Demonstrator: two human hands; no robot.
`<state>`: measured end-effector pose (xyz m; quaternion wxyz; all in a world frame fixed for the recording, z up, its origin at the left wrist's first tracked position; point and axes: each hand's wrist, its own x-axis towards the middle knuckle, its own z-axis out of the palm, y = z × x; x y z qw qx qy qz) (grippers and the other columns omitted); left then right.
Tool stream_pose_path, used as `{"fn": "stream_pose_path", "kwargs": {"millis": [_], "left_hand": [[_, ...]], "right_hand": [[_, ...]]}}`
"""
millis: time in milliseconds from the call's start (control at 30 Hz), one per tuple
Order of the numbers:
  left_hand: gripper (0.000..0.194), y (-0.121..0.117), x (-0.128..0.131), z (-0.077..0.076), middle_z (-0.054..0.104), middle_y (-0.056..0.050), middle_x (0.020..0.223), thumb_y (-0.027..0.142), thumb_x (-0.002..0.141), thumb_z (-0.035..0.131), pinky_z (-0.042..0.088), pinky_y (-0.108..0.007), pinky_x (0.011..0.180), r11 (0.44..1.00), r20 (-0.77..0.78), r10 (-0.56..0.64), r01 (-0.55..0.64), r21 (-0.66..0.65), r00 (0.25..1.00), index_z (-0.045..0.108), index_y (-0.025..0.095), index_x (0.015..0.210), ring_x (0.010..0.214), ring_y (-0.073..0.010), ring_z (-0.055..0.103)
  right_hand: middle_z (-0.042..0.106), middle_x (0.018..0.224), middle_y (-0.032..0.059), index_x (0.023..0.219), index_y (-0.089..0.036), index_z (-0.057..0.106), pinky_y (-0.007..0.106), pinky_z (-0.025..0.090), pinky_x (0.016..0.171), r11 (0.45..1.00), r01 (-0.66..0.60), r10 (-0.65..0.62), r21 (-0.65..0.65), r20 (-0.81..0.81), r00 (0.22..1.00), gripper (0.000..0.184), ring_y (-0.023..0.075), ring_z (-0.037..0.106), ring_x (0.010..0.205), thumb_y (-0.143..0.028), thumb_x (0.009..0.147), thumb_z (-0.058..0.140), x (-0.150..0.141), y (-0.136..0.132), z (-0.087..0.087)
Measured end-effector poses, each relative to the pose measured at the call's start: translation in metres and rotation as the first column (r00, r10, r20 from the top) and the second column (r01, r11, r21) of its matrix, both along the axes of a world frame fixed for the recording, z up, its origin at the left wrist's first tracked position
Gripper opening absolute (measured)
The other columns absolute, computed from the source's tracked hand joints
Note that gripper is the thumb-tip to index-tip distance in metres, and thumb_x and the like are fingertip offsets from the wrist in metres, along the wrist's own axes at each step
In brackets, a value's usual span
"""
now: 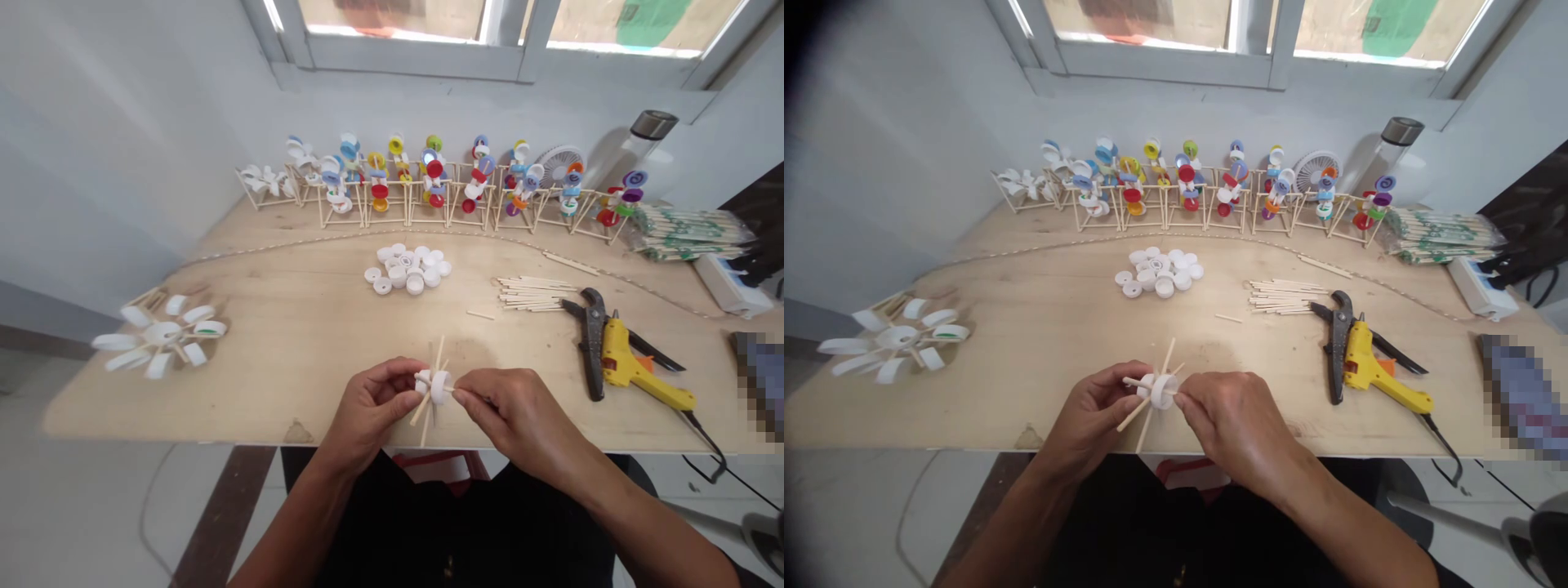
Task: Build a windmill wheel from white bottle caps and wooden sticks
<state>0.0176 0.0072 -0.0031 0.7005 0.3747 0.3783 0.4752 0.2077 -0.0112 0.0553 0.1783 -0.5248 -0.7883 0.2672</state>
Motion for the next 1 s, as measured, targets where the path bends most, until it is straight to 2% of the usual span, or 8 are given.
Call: {"fn": "stream_pose_path", "kwargs": {"millis": [200, 333, 533, 667, 833, 900, 1000], "left_hand": [[0.023, 0.001, -0.002, 0.007, 0.065, -0.006, 0.088, 0.018, 0.071, 0.072, 0.049, -0.027, 0.074, 0.967, -0.150, -0.131, 0.160, 0.198, 0.980, 0.072, 0.018, 0.094, 0.082, -0.0175, 0.060], [0.022, 0.004, -0.001, 0.014, 0.064, -0.009, 0.095, 0.019, 0.076, 0.068, 0.048, -0.032, 0.080, 0.934, -0.204, -0.175, 0.228, 0.275, 0.963, 0.071, 0.017, 0.098, 0.088, -0.0199, 0.059], [0.022, 0.006, -0.003, 0.012, 0.064, -0.008, 0.094, 0.020, 0.076, 0.068, 0.047, -0.031, 0.079, 0.938, -0.210, -0.164, 0.218, 0.270, 0.964, 0.070, 0.018, 0.098, 0.087, -0.0192, 0.058], [0.022, 0.004, -0.002, 0.009, 0.064, -0.008, 0.095, 0.020, 0.075, 0.069, 0.047, -0.031, 0.080, 0.944, -0.201, -0.155, 0.205, 0.258, 0.967, 0.070, 0.018, 0.097, 0.087, -0.0187, 0.058], [0.023, 0.003, 0.001, 0.010, 0.064, -0.008, 0.094, 0.018, 0.074, 0.069, 0.050, -0.033, 0.080, 0.934, -0.144, -0.195, 0.229, 0.275, 0.970, 0.070, 0.018, 0.097, 0.088, -0.0200, 0.059], [0.023, 0.003, 0.001, 0.011, 0.064, -0.008, 0.095, 0.018, 0.074, 0.069, 0.050, -0.033, 0.081, 0.935, -0.141, -0.189, 0.222, 0.277, 0.972, 0.070, 0.018, 0.098, 0.089, -0.0202, 0.060], [0.023, 0.004, -0.001, 0.012, 0.065, -0.008, 0.095, 0.018, 0.073, 0.069, 0.050, -0.032, 0.081, 0.945, -0.154, -0.159, 0.195, 0.261, 0.975, 0.071, 0.017, 0.096, 0.089, -0.0198, 0.060]], "right_hand": [[0.048, 0.056, -0.0052, 0.070, -0.017, 0.057, 0.020, 0.029, 0.049, 0.969, -0.044, -0.002, -0.244, -0.186, 0.983, 0.030, 0.0070, 0.041, 0.050, -0.028, 0.093, 0.042, 0.003, 0.002, -0.004], [0.044, 0.053, -0.0055, 0.068, -0.017, 0.057, 0.020, 0.026, 0.046, 0.961, 0.034, -0.090, -0.276, -0.192, 0.977, 0.033, 0.0071, 0.039, 0.049, -0.034, 0.092, 0.043, 0.005, -0.001, -0.010], [0.044, 0.055, -0.0051, 0.089, -0.019, 0.062, 0.021, 0.029, 0.047, 0.940, 0.091, -0.164, -0.328, -0.201, 0.966, 0.023, 0.0091, 0.039, 0.051, -0.037, 0.089, 0.048, 0.020, -0.009, -0.009], [0.044, 0.055, -0.0043, 0.079, -0.019, 0.059, 0.021, 0.032, 0.048, 0.934, 0.089, -0.172, -0.347, -0.218, 0.961, 0.028, 0.0094, 0.040, 0.051, -0.040, 0.091, 0.044, 0.028, -0.014, -0.013], [0.048, 0.053, -0.0037, 0.068, -0.018, 0.055, 0.021, 0.032, 0.048, 0.916, 0.065, -0.180, -0.395, -0.261, 0.949, 0.040, 0.0086, 0.041, 0.049, -0.045, 0.093, 0.040, 0.020, -0.013, -0.018], [0.050, 0.054, -0.0037, 0.071, -0.017, 0.057, 0.020, 0.030, 0.046, 0.905, 0.060, -0.197, -0.420, -0.291, 0.936, 0.040, 0.0081, 0.040, 0.048, -0.047, 0.093, 0.040, 0.018, -0.012, -0.018], [0.055, 0.059, -0.0030, 0.086, -0.017, 0.060, 0.020, 0.030, 0.046, 0.894, 0.050, -0.218, -0.445, -0.335, 0.917, 0.035, 0.0081, 0.040, 0.049, -0.047, 0.092, 0.042, 0.019, -0.013, -0.017]]}}
